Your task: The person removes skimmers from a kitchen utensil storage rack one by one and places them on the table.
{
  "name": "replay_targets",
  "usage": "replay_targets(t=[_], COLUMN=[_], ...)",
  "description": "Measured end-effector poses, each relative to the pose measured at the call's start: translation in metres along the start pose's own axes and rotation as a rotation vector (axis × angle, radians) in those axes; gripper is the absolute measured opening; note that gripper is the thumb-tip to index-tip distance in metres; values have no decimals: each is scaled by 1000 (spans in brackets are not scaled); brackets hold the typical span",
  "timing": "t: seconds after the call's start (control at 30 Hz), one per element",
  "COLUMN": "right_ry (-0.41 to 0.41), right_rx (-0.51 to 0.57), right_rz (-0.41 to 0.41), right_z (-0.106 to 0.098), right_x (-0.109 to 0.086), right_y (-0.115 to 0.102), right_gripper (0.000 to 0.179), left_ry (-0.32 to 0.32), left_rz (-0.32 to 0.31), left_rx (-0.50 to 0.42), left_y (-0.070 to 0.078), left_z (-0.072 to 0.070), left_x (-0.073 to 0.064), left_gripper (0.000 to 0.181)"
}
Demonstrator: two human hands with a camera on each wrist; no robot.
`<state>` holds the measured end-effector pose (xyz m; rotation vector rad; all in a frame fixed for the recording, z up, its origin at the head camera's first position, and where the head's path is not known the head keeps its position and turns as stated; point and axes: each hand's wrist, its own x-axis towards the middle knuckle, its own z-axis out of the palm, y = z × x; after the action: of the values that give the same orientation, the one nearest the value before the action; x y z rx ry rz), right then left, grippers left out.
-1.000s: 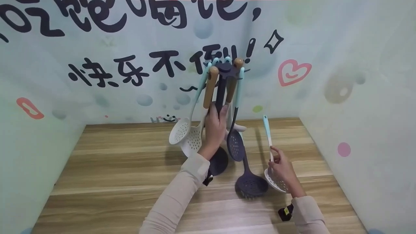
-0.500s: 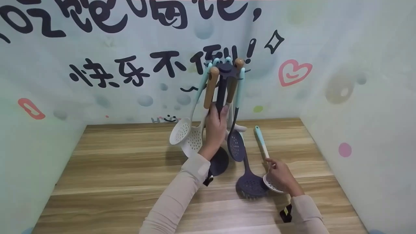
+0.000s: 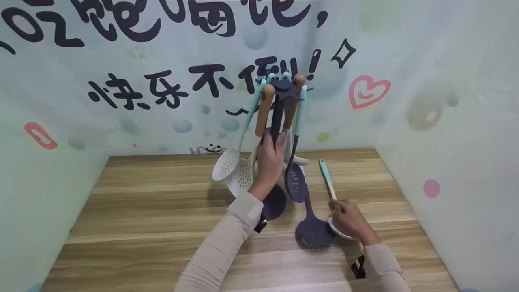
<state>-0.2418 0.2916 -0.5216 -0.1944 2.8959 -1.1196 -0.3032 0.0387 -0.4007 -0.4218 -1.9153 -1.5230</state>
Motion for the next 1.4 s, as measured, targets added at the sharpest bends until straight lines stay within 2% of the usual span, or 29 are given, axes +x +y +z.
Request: replay_targets(t=[0.27,0.47,0.6,0.77,0.87,1.0,1.13,1.27,1.4], right_ry=[-25,-82,-90,-63,2,127,214,255,257], right_rx=[-40,-45,-68,-80,-65,-7,119,250,339], right_rz=[-10,17,5,34,31,-18,-65,-151,-294], right_z=[-2,-6,-7,-9,-9,-6,-2,3,7], right_x=[-1,0,4,9,10,13,13,11,10], right_y=[2,-4,-10,-26,-38,-60,-88,-116,-139], right_gripper=[39,38,37,39,39,37,33,31,35], left_ry=[0,10,19,16,19,25,27,19,12], left_rz=[-5,-5,5,4,3,1,-9,-23,-28], left_rx=[-6,17,36,26,29,42,46,42,50], left_y=[-1,0,-1,-1,-1,-1,0,0,1], left_z=[1,1,1,1,1,1,2,1,0], left_x=[0,0,0,-1,-1,0,-1,-1,-1], left_gripper=[27,23,22,22,21,20,21,22,22])
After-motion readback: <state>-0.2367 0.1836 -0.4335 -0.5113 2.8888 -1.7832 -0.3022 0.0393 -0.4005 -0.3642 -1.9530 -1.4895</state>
